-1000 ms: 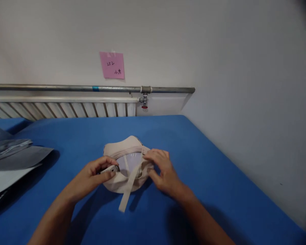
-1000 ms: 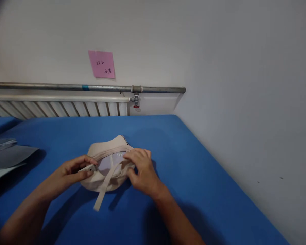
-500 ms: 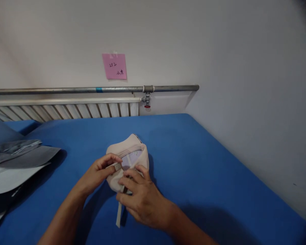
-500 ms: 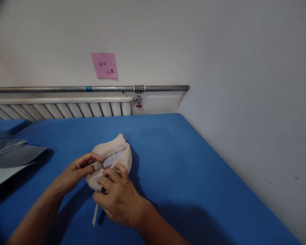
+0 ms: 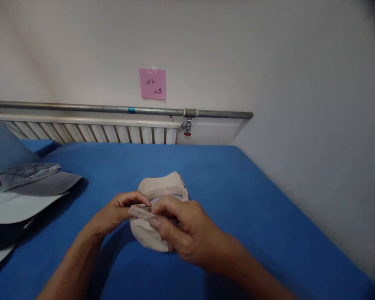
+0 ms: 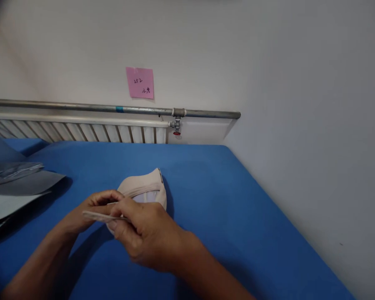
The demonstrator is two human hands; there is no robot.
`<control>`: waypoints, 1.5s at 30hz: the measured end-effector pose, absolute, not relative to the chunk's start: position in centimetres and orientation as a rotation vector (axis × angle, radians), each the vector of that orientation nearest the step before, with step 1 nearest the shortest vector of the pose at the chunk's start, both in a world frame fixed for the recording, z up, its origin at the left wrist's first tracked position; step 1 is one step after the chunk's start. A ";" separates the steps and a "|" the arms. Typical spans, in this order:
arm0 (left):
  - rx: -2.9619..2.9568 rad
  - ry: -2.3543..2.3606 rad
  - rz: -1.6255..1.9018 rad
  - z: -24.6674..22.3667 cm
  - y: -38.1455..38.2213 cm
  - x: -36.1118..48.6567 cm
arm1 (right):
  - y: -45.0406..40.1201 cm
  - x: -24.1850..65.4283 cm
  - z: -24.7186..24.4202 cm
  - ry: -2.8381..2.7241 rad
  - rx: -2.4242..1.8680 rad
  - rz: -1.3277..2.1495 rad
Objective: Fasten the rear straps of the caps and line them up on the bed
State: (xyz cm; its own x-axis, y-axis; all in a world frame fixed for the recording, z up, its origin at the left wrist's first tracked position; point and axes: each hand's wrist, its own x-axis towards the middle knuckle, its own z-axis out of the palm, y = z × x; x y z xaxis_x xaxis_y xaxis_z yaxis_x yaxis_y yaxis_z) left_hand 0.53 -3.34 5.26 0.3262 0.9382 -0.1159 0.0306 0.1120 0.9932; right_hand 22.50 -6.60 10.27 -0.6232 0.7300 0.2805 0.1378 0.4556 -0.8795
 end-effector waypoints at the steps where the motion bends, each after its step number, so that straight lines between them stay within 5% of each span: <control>1: 1.248 0.995 0.883 5.2 -3.4 0.2 | -6.3 22.3 10.5 -1.944 -0.756 1.354; 4: 1.146 0.911 0.948 4.9 -3.5 -0.2 | -5.0 21.7 9.3 -1.547 -0.804 1.781; 10: 1.016 0.756 0.977 4.5 -3.3 0.5 | -2.8 21.0 4.8 -1.191 -0.759 1.998; 25: 1.010 0.631 1.034 3.3 -2.9 0.4 | -2.4 21.3 3.1 -1.015 -0.615 2.042; 37: 1.045 0.641 0.995 2.8 -2.9 0.3 | -3.1 23.6 8.8 -0.978 -0.258 1.787; 45: 0.996 0.584 1.071 3.3 -3.2 1.1 | -2.9 22.5 7.1 -1.085 -0.779 1.951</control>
State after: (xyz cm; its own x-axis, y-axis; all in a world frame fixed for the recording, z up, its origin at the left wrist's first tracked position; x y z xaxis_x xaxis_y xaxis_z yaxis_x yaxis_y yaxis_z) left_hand 1.11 -3.19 3.27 0.3972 0.9157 0.0611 -0.4445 0.1336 0.8858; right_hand 22.55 -2.90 7.11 -0.5272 0.8375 -0.1439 -0.3196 -0.3523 -0.8796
